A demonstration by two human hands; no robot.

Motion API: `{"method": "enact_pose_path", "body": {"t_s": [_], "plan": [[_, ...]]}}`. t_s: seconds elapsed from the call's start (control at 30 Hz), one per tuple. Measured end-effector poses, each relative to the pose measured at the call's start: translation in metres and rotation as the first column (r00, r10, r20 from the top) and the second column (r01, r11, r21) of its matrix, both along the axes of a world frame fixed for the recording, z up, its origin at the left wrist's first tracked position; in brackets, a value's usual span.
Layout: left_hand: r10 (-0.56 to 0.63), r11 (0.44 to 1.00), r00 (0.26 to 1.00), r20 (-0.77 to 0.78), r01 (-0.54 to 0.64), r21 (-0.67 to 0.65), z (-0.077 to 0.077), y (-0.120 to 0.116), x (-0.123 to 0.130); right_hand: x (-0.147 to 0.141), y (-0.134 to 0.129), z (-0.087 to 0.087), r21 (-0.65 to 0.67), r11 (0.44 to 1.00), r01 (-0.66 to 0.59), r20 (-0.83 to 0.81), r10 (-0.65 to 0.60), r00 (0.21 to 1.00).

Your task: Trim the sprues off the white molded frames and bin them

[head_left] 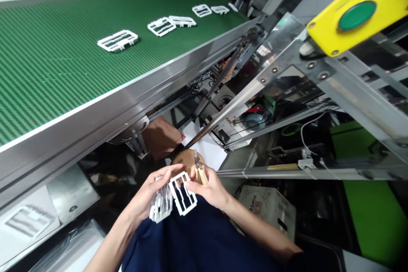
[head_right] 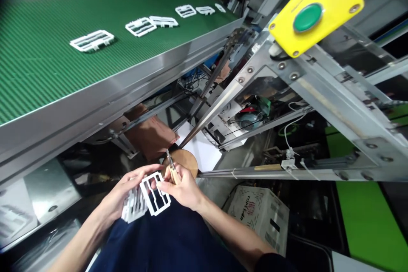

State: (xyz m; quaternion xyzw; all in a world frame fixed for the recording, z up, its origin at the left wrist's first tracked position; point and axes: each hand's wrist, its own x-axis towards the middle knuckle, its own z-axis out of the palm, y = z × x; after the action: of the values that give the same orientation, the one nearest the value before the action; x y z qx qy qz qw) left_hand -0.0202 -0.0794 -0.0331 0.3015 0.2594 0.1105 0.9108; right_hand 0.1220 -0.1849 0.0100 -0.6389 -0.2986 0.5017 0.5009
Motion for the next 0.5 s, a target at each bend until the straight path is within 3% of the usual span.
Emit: {"method": "enact_pose_path", "body": {"t_s": [0.1, 0.23, 0.5], "plan": [[-0.041, 0.992, 0.98, 0.197, 0.064, -0.11, -0.003, -0.001, -0.004, -0.009, 0.004, 0.003, 0.042, 0.998, 0.047, -0.071, -0.044, 0.997], [-0.032, 0.994, 0.955, 0.296, 0.062, -0.092, -0.009, -0.002, -0.007, -0.02, 0.007, 0.004, 0.07, 0.993, 0.095, -0.093, -0.088, 0.992], [-0.019, 1.0, 0.944, 0.329, 0.026, -0.015, -0.005, -0.004, -0.007, -0.022, 0.008, 0.006, 0.099, 0.992, 0.083, -0.095, -0.073, 0.993]]}}
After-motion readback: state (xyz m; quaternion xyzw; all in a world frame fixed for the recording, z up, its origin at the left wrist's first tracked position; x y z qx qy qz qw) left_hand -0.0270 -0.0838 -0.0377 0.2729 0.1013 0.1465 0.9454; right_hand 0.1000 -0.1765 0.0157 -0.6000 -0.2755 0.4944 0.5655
